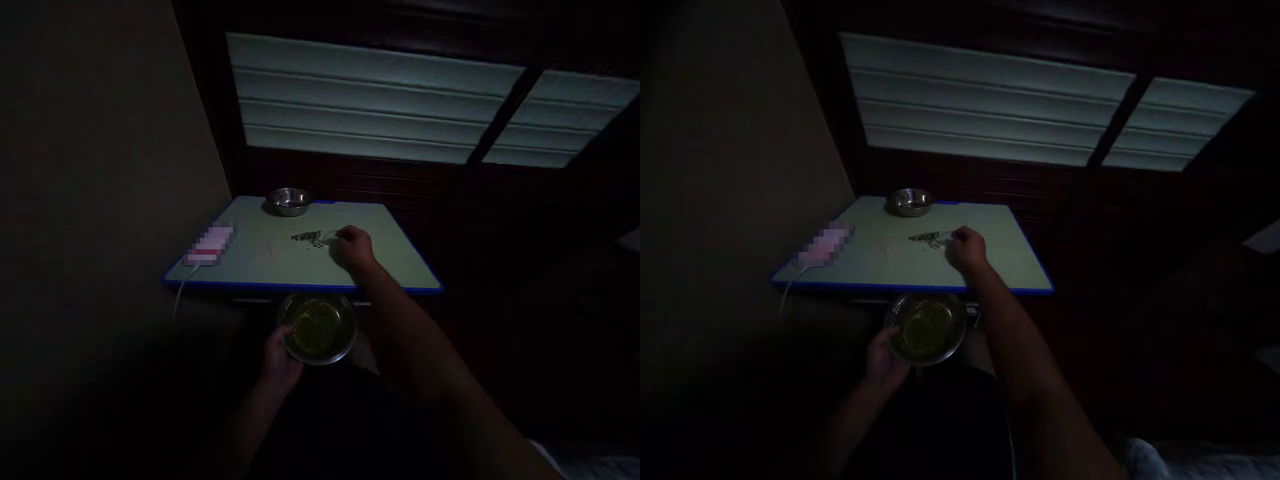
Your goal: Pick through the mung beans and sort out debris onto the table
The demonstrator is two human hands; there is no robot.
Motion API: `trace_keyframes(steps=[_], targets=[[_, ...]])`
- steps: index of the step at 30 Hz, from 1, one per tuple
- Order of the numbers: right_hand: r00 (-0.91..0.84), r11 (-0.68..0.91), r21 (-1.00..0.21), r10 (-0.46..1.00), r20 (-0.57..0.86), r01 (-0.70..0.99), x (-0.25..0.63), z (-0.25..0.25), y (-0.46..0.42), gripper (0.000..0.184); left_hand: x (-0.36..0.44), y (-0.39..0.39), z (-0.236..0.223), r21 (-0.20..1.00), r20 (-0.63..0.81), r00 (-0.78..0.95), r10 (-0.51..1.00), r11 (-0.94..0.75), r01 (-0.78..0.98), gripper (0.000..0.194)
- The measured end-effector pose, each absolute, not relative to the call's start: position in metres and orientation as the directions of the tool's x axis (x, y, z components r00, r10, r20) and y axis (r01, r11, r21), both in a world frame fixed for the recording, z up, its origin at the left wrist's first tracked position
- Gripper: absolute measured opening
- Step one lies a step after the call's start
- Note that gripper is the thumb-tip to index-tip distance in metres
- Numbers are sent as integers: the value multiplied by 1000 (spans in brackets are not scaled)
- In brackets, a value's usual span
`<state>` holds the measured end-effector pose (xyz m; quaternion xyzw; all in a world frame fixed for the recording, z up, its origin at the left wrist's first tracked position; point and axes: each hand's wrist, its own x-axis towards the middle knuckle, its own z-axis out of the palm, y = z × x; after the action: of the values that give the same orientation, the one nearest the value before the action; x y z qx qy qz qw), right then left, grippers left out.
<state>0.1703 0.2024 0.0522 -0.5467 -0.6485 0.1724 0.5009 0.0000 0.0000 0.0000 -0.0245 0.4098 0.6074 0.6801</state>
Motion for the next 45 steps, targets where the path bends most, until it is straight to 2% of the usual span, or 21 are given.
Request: trace_keyframes(steps=[17, 35, 45], targets=[[57, 346, -802, 904, 424, 486, 167, 54, 200, 11, 2, 1, 8, 479, -583, -101, 806, 241, -845, 39], [36, 358, -820, 908, 417, 446, 165, 59, 195, 12, 1, 2, 7, 479, -585, -97, 805, 246, -843, 39], [-43, 373, -841, 920, 388, 393, 165, 58, 195, 14, 1, 0, 9, 473, -592, -94, 800, 251, -845, 38]])
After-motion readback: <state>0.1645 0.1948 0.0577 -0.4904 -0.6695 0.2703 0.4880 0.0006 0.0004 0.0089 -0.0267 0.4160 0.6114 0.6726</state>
